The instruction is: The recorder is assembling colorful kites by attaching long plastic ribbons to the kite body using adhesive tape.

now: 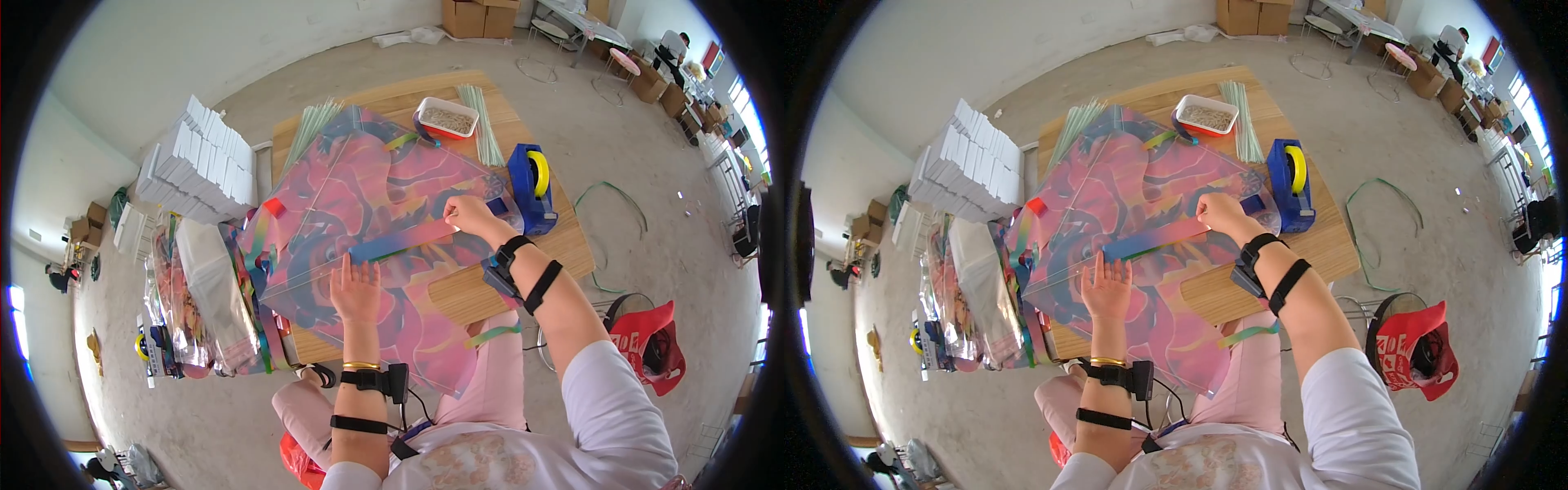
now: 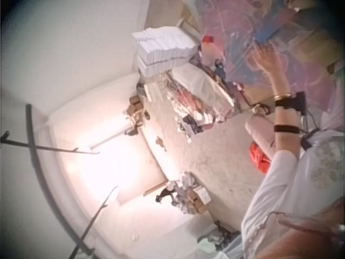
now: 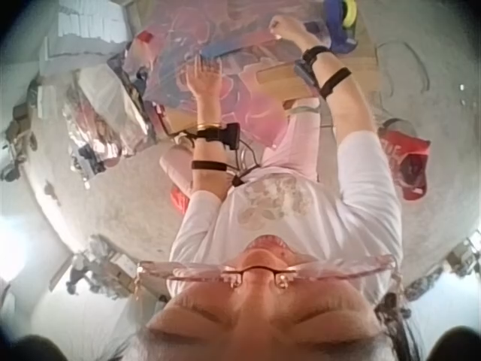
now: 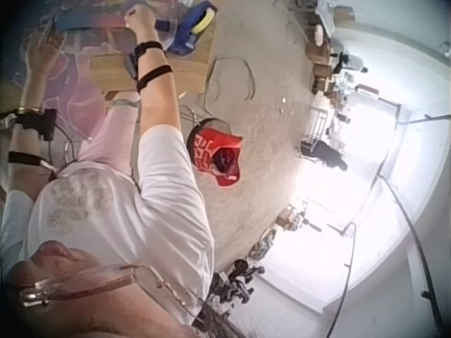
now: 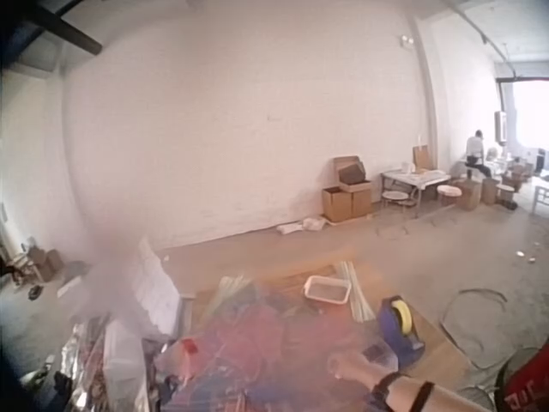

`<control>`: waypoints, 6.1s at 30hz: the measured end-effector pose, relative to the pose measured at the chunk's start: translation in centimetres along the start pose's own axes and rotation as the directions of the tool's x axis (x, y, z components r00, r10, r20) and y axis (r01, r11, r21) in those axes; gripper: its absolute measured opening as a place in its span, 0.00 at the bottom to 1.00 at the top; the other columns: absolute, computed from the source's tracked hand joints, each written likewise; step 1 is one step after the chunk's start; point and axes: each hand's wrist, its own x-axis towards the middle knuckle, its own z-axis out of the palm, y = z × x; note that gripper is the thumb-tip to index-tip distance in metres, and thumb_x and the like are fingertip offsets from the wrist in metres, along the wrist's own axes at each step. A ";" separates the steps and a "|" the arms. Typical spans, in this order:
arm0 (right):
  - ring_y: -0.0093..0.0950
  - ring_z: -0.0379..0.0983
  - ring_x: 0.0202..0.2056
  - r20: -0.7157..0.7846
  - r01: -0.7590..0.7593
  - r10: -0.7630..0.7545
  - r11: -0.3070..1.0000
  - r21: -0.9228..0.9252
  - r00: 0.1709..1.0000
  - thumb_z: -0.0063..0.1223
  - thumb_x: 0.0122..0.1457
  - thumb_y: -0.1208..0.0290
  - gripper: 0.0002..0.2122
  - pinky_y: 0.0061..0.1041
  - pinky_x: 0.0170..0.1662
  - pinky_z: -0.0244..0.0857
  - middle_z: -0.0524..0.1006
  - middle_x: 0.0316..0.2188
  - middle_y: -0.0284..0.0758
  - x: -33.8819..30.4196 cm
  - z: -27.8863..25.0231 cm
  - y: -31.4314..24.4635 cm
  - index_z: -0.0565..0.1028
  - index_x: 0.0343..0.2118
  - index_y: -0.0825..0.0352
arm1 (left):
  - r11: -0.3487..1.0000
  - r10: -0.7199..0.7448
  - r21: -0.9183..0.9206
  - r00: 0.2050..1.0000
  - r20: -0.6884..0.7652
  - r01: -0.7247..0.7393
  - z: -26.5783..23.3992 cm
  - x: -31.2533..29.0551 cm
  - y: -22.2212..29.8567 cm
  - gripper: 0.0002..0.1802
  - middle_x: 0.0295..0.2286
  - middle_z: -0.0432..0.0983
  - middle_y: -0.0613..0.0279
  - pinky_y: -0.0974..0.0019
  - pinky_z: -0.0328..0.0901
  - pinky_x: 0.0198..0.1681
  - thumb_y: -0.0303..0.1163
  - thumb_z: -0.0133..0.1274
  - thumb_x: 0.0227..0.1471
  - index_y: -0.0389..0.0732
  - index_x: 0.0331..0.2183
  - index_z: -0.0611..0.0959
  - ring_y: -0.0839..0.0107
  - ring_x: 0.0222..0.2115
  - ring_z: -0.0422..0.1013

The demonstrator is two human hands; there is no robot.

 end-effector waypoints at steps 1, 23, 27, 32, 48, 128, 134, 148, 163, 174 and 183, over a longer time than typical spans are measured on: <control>0.35 0.78 0.34 -0.001 -0.001 0.001 1.000 -0.001 1.000 0.59 0.51 0.71 0.06 0.32 0.38 0.69 0.81 0.29 0.37 0.2 0.3 0.2 0.78 0.32 0.67 | 1.000 -0.002 -0.001 1.000 0.001 0.002 0.0 0.0 -0.3 0.31 0.56 0.61 0.67 0.51 0.54 0.61 0.48 0.42 0.60 0.40 0.59 0.66 0.65 0.59 0.54; 0.39 0.60 0.58 -0.168 0.301 -0.383 0.877 -0.374 0.908 0.54 0.59 0.65 0.23 0.39 0.60 0.56 0.64 0.59 0.37 -7.6 6.0 -0.4 0.67 0.57 0.65 | 0.918 -0.006 0.395 1.000 -0.030 0.017 -1.9 0.8 0.7 0.37 0.62 0.52 0.60 0.50 0.53 0.61 0.54 0.42 0.60 0.46 0.64 0.58 0.61 0.60 0.54; 0.39 0.59 0.59 -0.146 0.287 -0.350 0.898 -0.334 0.925 0.53 0.60 0.64 0.23 0.39 0.60 0.56 0.64 0.59 0.37 -7.9 5.5 -0.4 0.66 0.57 0.65 | 0.672 0.102 0.741 0.991 -0.088 -0.003 -2.2 -0.1 1.4 0.34 0.56 0.59 0.58 0.55 0.59 0.55 0.51 0.45 0.61 0.44 0.61 0.60 0.64 0.55 0.61; 0.39 0.60 0.58 -0.209 0.259 -0.303 0.942 -0.212 0.930 0.53 0.58 0.66 0.22 0.38 0.59 0.56 0.66 0.57 0.38 -9.8 3.6 -1.2 0.67 0.55 0.67 | 0.414 0.353 0.888 0.935 0.048 -0.202 -5.0 -3.3 3.5 0.32 0.52 0.62 0.56 0.60 0.58 0.56 0.46 0.48 0.61 0.43 0.60 0.62 0.64 0.53 0.62; 0.40 0.68 0.44 -0.032 0.148 -0.145 0.980 0.133 0.989 0.59 0.51 0.72 0.13 0.36 0.48 0.62 0.71 0.38 0.38 -25.7 9.1 -0.8 0.68 0.38 0.66 | -0.872 0.082 0.439 0.821 0.565 -0.216 -10.3 -14.2 5.7 0.48 0.56 0.56 0.53 0.46 0.47 0.62 0.29 0.67 0.36 0.47 0.59 0.63 0.51 0.60 0.51; 0.36 0.51 0.65 0.164 0.540 -0.522 0.736 -0.408 0.837 0.66 0.43 0.64 0.43 0.39 0.67 0.45 0.56 0.64 0.37 -18.5 4.3 -2.5 0.56 0.64 0.63 | -0.668 -0.241 0.410 0.703 0.669 -0.620 -8.0 -16.2 12.9 0.28 0.49 0.73 0.58 0.50 0.55 0.61 0.14 0.49 0.39 0.45 0.45 0.81 0.56 0.55 0.65; 0.34 0.49 0.66 0.220 0.603 -0.568 0.680 -0.416 0.793 0.65 0.47 0.61 0.44 0.38 0.68 0.43 0.54 0.66 0.36 -17.1 5.4 -2.9 0.52 0.65 0.62 | -0.590 -0.225 0.528 0.752 0.619 -0.611 -7.5 -16.4 14.0 0.29 0.49 0.74 0.59 0.50 0.55 0.62 0.13 0.45 0.40 0.45 0.44 0.82 0.55 0.54 0.66; 0.33 0.67 0.55 0.244 0.667 -0.623 0.715 -0.209 0.743 0.54 0.54 0.71 0.20 0.36 0.56 0.62 0.71 0.55 0.34 -12.0 6.4 -0.9 0.72 0.52 0.62 | -0.392 -0.050 0.795 0.874 0.484 -0.463 -6.5 -12.7 16.5 0.17 0.31 0.78 0.60 0.70 0.65 0.38 0.15 0.46 0.52 0.36 0.43 0.81 0.74 0.33 0.71; 0.27 0.73 0.32 0.630 0.115 -0.127 0.992 0.060 0.766 0.50 0.62 0.65 0.12 0.29 0.37 0.66 0.79 0.31 0.36 -3.2 4.4 -2.4 0.77 0.39 0.70 | -0.360 0.098 0.922 0.977 0.191 -0.144 -6.5 -1.8 18.5 0.16 0.18 0.71 0.65 0.68 0.59 0.25 0.38 0.59 0.53 0.32 0.29 0.80 0.78 0.20 0.62; 0.31 0.77 0.33 0.577 0.226 -0.182 0.974 -0.004 0.796 0.54 0.59 0.64 0.12 0.31 0.36 0.68 0.81 0.31 0.39 -3.5 3.6 -3.7 0.79 0.39 0.68 | -0.500 0.307 0.827 0.841 0.446 -0.256 -9.1 -2.2 19.0 0.13 0.19 0.75 0.60 0.67 0.65 0.27 0.35 0.62 0.50 0.34 0.27 0.80 0.70 0.20 0.70; 0.26 0.78 0.28 0.627 0.048 -0.131 0.988 0.147 0.768 0.52 0.60 0.66 0.11 0.28 0.33 0.69 0.81 0.28 0.38 -3.9 3.3 -3.5 0.78 0.36 0.70 | -0.801 -0.174 0.305 0.687 0.706 -0.516 -5.0 -7.7 5.5 0.34 0.62 0.53 0.47 0.45 0.43 0.64 0.45 0.51 0.55 0.44 0.60 0.65 0.48 0.63 0.49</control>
